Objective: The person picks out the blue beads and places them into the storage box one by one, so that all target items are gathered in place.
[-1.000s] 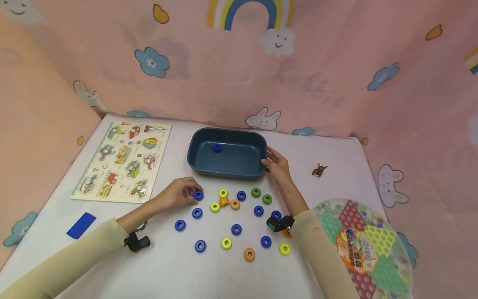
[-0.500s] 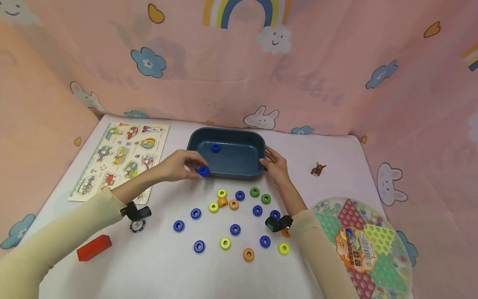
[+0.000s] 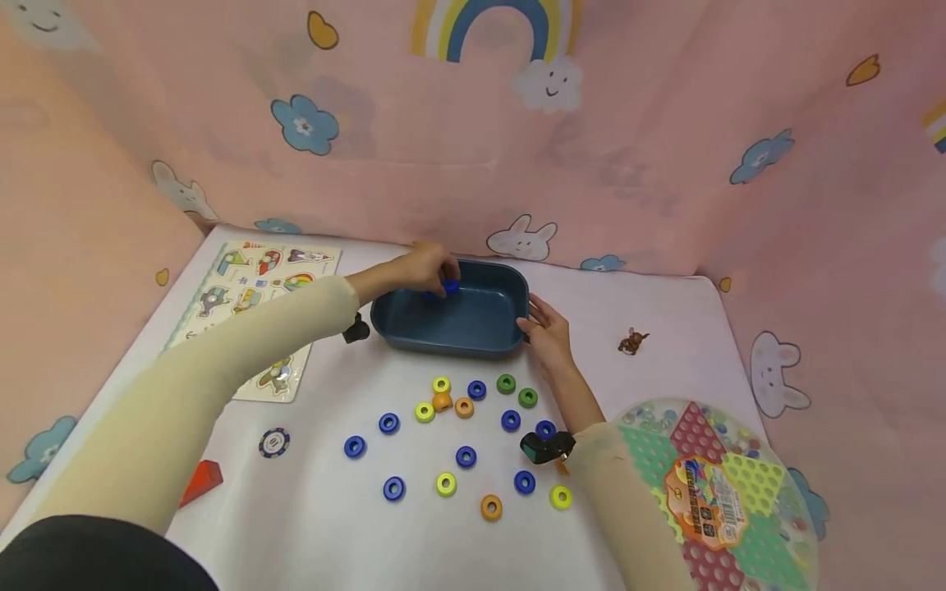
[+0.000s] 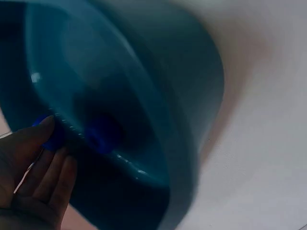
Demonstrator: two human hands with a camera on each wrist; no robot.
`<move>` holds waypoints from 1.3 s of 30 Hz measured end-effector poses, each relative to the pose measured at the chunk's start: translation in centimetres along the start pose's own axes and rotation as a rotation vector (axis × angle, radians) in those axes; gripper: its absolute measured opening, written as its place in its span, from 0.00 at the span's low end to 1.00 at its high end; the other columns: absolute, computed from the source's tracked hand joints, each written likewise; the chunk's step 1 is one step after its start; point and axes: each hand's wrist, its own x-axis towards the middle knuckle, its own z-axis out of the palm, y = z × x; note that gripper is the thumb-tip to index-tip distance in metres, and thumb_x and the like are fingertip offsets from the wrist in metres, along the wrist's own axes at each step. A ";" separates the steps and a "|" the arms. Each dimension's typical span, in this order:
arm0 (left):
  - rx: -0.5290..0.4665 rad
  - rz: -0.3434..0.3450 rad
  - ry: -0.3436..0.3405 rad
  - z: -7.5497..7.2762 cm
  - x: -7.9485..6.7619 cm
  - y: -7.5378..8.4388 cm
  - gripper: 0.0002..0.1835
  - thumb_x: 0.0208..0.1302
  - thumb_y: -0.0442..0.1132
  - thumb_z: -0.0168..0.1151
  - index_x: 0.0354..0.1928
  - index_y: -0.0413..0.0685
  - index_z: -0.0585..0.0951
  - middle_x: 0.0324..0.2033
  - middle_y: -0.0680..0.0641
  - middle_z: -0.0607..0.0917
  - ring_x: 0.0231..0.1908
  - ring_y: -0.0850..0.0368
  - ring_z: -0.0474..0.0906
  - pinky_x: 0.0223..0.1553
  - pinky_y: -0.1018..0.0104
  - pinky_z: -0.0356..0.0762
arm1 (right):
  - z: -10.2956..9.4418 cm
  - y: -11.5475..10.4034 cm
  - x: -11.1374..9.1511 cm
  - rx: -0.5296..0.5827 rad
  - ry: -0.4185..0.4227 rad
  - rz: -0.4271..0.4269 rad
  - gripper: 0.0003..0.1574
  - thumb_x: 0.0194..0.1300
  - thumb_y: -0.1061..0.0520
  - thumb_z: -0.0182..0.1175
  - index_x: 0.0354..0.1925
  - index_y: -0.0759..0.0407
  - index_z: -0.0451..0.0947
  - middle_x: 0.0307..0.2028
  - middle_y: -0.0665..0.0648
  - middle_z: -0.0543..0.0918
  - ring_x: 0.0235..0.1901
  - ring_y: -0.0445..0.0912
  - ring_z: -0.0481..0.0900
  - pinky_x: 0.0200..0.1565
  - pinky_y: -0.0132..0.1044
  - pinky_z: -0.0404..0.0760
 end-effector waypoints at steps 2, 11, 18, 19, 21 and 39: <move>0.026 -0.003 -0.031 0.5 0.8 -0.3 0.16 0.42 0.25 0.72 0.38 0.34 0.83 0.35 0.41 0.84 0.38 0.49 0.78 0.49 0.50 0.72 | -0.1 0.0 -0.1 -0.001 -0.003 0.002 0.34 0.66 0.67 0.52 0.68 0.53 0.59 0.65 0.59 0.63 0.60 0.50 0.66 0.57 0.45 0.70; -0.067 -0.060 -0.041 0.4 0.3 -0.9 0.17 0.44 0.25 0.71 0.41 0.32 0.82 0.38 0.40 0.83 0.40 0.48 0.78 0.48 0.57 0.74 | 0.1 0.5 0.1 -0.006 -0.012 0.018 0.35 0.66 0.67 0.51 0.69 0.52 0.58 0.65 0.59 0.62 0.60 0.50 0.66 0.56 0.44 0.70; -0.233 0.039 0.054 -0.8 -4.1 -0.1 0.17 0.47 0.28 0.71 0.42 0.32 0.81 0.39 0.38 0.83 0.36 0.52 0.80 0.39 0.67 0.79 | -0.3 0.5 0.3 -0.017 -0.016 0.011 0.35 0.66 0.67 0.51 0.69 0.52 0.57 0.66 0.59 0.62 0.61 0.50 0.65 0.57 0.44 0.70; -0.246 0.053 0.067 -0.8 -5.1 0.2 0.17 0.48 0.29 0.71 0.42 0.34 0.82 0.39 0.40 0.83 0.36 0.53 0.79 0.38 0.67 0.79 | -0.4 0.5 0.4 -0.016 -0.012 0.008 0.35 0.66 0.67 0.51 0.69 0.53 0.57 0.65 0.59 0.62 0.61 0.50 0.65 0.57 0.44 0.70; -0.278 0.066 0.089 -0.6 -7.2 0.8 0.16 0.48 0.31 0.72 0.42 0.38 0.82 0.38 0.44 0.83 0.34 0.56 0.79 0.36 0.68 0.79 | -0.7 0.5 0.4 -0.013 -0.006 0.003 0.35 0.66 0.67 0.52 0.69 0.53 0.57 0.65 0.60 0.62 0.61 0.50 0.65 0.57 0.45 0.70; -0.479 0.011 0.024 9.4 -24.6 1.3 0.19 0.43 0.32 0.75 0.42 0.46 0.83 0.40 0.51 0.83 0.39 0.53 0.77 0.40 0.60 0.77 | -0.3 0.1 0.3 0.019 -0.009 0.011 0.35 0.65 0.67 0.53 0.68 0.53 0.58 0.65 0.59 0.63 0.59 0.50 0.67 0.57 0.44 0.70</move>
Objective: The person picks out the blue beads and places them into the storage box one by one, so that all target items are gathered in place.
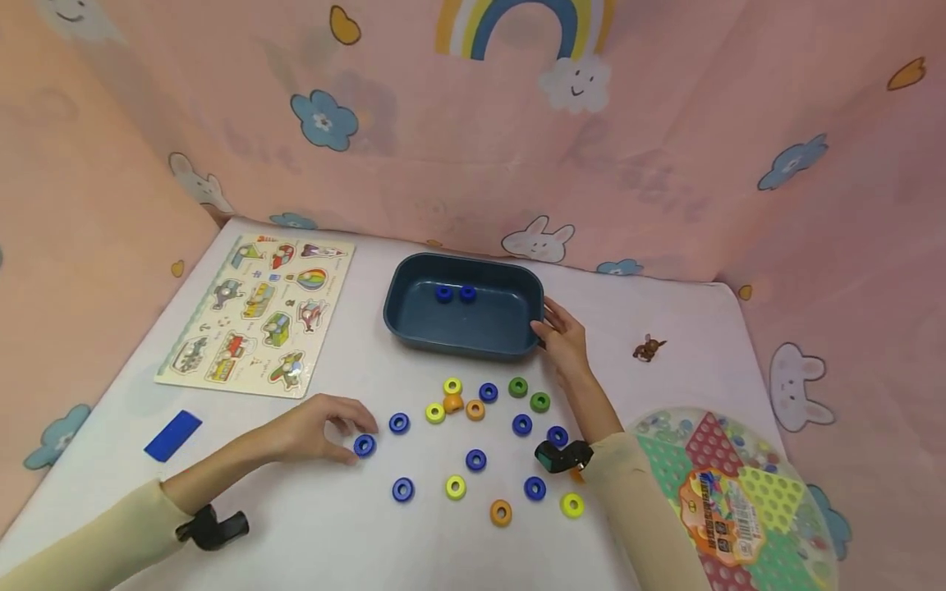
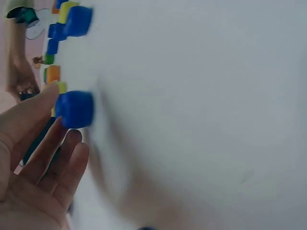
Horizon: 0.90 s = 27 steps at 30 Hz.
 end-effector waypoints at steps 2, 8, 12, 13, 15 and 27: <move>0.018 0.052 0.017 0.7 -0.6 -0.1 0.19 0.42 0.28 0.73 0.41 0.43 0.83 0.40 0.49 0.83 0.39 0.51 0.77 0.39 0.59 0.78 | -0.1 0.0 0.0 0.004 -0.004 0.000 0.35 0.65 0.66 0.54 0.68 0.53 0.59 0.65 0.59 0.63 0.60 0.50 0.67 0.57 0.44 0.70; 0.025 0.066 0.110 1.7 -1.1 -1.2 0.19 0.43 0.24 0.72 0.40 0.45 0.83 0.38 0.51 0.83 0.36 0.54 0.77 0.37 0.63 0.78 | 0.2 -0.3 0.2 -0.001 -0.033 -0.034 0.35 0.65 0.66 0.54 0.68 0.53 0.58 0.65 0.59 0.63 0.60 0.50 0.66 0.57 0.45 0.70; 0.039 -0.003 0.093 0.5 -0.5 -0.2 0.17 0.45 0.29 0.72 0.40 0.49 0.84 0.38 0.57 0.83 0.36 0.60 0.77 0.37 0.63 0.77 | 0.7 -0.3 0.3 -0.003 -0.038 -0.032 0.35 0.65 0.66 0.54 0.68 0.53 0.59 0.65 0.59 0.63 0.60 0.49 0.66 0.56 0.44 0.71; 0.039 -0.006 0.082 -0.1 -0.1 0.2 0.17 0.46 0.30 0.72 0.41 0.49 0.84 0.39 0.57 0.83 0.36 0.60 0.77 0.38 0.63 0.77 | 0.8 -0.3 0.3 -0.004 -0.037 -0.029 0.35 0.65 0.66 0.54 0.68 0.53 0.59 0.65 0.58 0.64 0.60 0.49 0.66 0.56 0.44 0.71; 0.042 -0.001 0.062 -1.5 1.1 1.1 0.17 0.47 0.31 0.72 0.42 0.49 0.83 0.40 0.56 0.82 0.39 0.61 0.77 0.40 0.63 0.78 | 0.8 -0.3 0.3 0.000 -0.034 -0.026 0.35 0.65 0.66 0.54 0.68 0.53 0.59 0.65 0.58 0.64 0.60 0.49 0.66 0.56 0.44 0.71; 0.149 0.082 0.041 -8.6 15.7 5.8 0.18 0.46 0.31 0.73 0.43 0.40 0.83 0.39 0.49 0.82 0.38 0.53 0.79 0.37 0.66 0.79 | 0.0 0.2 0.1 0.012 0.002 0.003 0.35 0.65 0.66 0.53 0.68 0.52 0.59 0.65 0.57 0.64 0.60 0.49 0.66 0.56 0.43 0.71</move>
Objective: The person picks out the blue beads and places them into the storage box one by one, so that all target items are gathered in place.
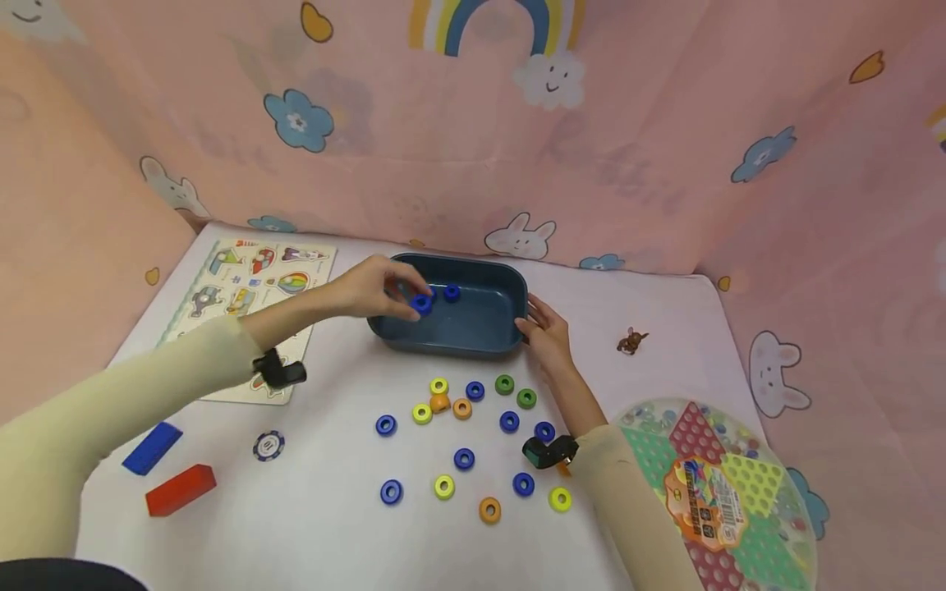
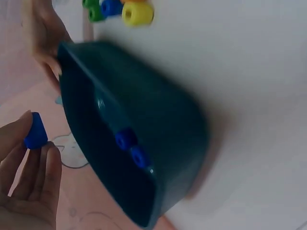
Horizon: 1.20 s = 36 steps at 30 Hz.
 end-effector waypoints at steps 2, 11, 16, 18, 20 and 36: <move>0.044 -0.020 -0.001 -0.3 2.7 -0.2 0.18 0.47 0.31 0.73 0.43 0.39 0.83 0.38 0.48 0.83 0.38 0.54 0.79 0.39 0.67 0.79 | 0.0 0.1 -0.1 0.002 -0.001 -0.002 0.35 0.65 0.67 0.53 0.68 0.52 0.58 0.65 0.58 0.63 0.60 0.49 0.66 0.56 0.43 0.71; 0.245 -0.015 -0.103 2.6 10.2 -2.3 0.16 0.43 0.27 0.73 0.38 0.35 0.82 0.36 0.44 0.84 0.38 0.53 0.79 0.48 0.60 0.74 | 0.3 0.2 -0.4 -0.012 -0.006 -0.022 0.35 0.66 0.67 0.53 0.68 0.53 0.58 0.64 0.59 0.64 0.59 0.49 0.67 0.55 0.44 0.71; 0.353 -0.007 -0.152 4.4 11.0 -3.5 0.15 0.44 0.27 0.72 0.38 0.35 0.83 0.35 0.43 0.83 0.37 0.52 0.78 0.39 0.67 0.77 | 0.4 0.3 -0.5 -0.018 -0.002 -0.007 0.35 0.66 0.67 0.52 0.68 0.52 0.58 0.64 0.58 0.64 0.60 0.49 0.66 0.55 0.43 0.72; 0.343 -0.030 -0.143 4.4 10.9 -3.6 0.16 0.45 0.27 0.72 0.40 0.35 0.83 0.37 0.43 0.83 0.39 0.52 0.78 0.41 0.66 0.77 | 0.4 0.3 -0.5 -0.020 0.002 -0.004 0.35 0.66 0.67 0.52 0.68 0.52 0.58 0.64 0.58 0.64 0.60 0.49 0.66 0.55 0.43 0.72; 0.313 -0.045 -0.128 4.1 10.5 -3.5 0.17 0.46 0.28 0.71 0.42 0.34 0.82 0.39 0.43 0.82 0.40 0.52 0.78 0.43 0.66 0.76 | 0.4 0.3 -0.4 -0.025 0.004 -0.005 0.35 0.66 0.67 0.52 0.68 0.52 0.58 0.64 0.58 0.64 0.60 0.49 0.66 0.55 0.43 0.71; 0.014 0.041 -0.002 0.9 -3.2 0.7 0.15 0.48 0.34 0.72 0.41 0.44 0.83 0.38 0.50 0.83 0.38 0.51 0.79 0.40 0.64 0.79 | 0.0 0.1 -0.3 -0.049 -0.006 -0.024 0.35 0.66 0.65 0.52 0.69 0.51 0.57 0.65 0.59 0.63 0.60 0.49 0.66 0.56 0.43 0.71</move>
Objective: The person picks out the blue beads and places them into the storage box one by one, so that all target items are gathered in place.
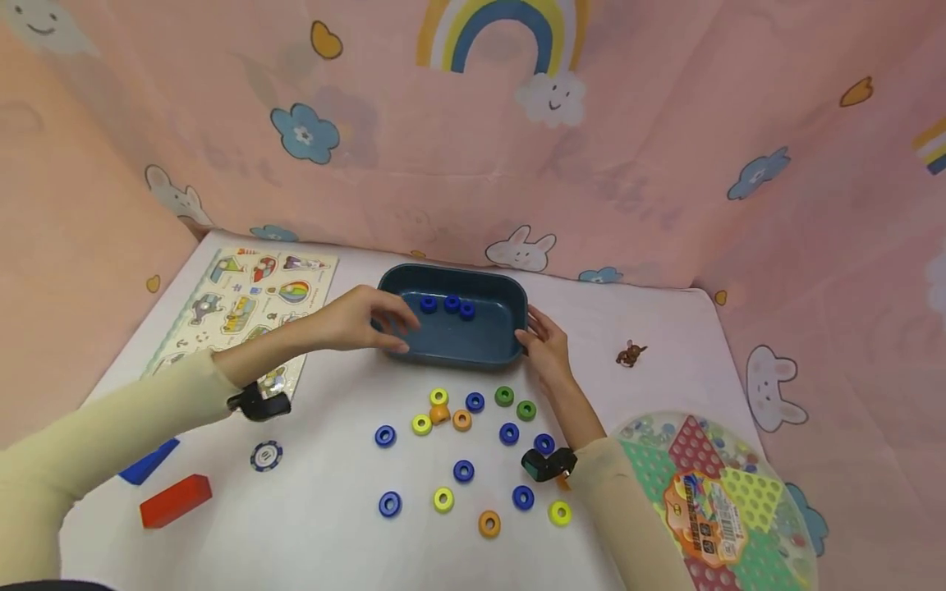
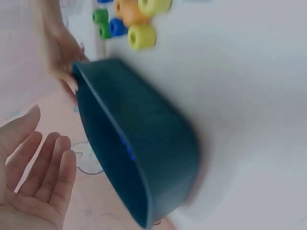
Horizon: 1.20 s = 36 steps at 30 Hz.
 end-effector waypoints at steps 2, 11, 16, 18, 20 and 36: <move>-0.028 0.004 0.002 0.7 -1.9 0.2 0.15 0.48 0.34 0.72 0.41 0.44 0.83 0.37 0.52 0.83 0.37 0.52 0.79 0.40 0.61 0.79 | -0.2 0.0 -0.1 0.005 0.002 -0.005 0.35 0.66 0.65 0.53 0.69 0.51 0.57 0.65 0.59 0.62 0.60 0.50 0.66 0.56 0.44 0.71; -0.166 -0.128 0.028 7.0 -8.5 -2.8 0.18 0.45 0.33 0.74 0.42 0.43 0.83 0.38 0.48 0.83 0.38 0.51 0.78 0.38 0.60 0.79 | 0.2 -0.4 0.2 0.018 -0.017 -0.011 0.35 0.66 0.65 0.53 0.68 0.51 0.59 0.65 0.58 0.63 0.60 0.49 0.67 0.56 0.43 0.71; -0.112 -0.127 0.044 9.4 -9.8 -3.7 0.19 0.43 0.31 0.74 0.42 0.46 0.83 0.38 0.53 0.82 0.35 0.54 0.76 0.36 0.63 0.77 | 0.3 -0.3 0.3 0.008 -0.009 -0.001 0.35 0.66 0.65 0.53 0.68 0.50 0.59 0.65 0.57 0.63 0.60 0.48 0.66 0.56 0.43 0.71; -0.107 -0.119 0.054 9.9 -10.0 -3.8 0.18 0.44 0.30 0.74 0.41 0.46 0.83 0.37 0.54 0.82 0.34 0.55 0.76 0.35 0.64 0.77 | 0.2 -0.2 0.2 0.003 -0.005 -0.001 0.35 0.66 0.65 0.53 0.68 0.50 0.59 0.65 0.57 0.63 0.60 0.48 0.66 0.56 0.44 0.71; -0.106 -0.114 0.069 10.3 -10.0 -4.0 0.18 0.44 0.30 0.73 0.41 0.45 0.83 0.36 0.54 0.82 0.33 0.55 0.76 0.34 0.65 0.77 | 0.1 -0.1 0.2 0.002 -0.004 -0.005 0.35 0.66 0.65 0.53 0.68 0.50 0.59 0.65 0.57 0.63 0.60 0.48 0.66 0.56 0.44 0.71; -0.166 -0.051 0.031 5.6 -5.4 -1.9 0.16 0.47 0.36 0.73 0.41 0.45 0.83 0.36 0.52 0.82 0.37 0.52 0.78 0.37 0.64 0.79 | -0.1 0.0 0.0 0.033 0.009 -0.009 0.34 0.65 0.66 0.53 0.67 0.52 0.61 0.64 0.58 0.65 0.59 0.49 0.67 0.56 0.45 0.71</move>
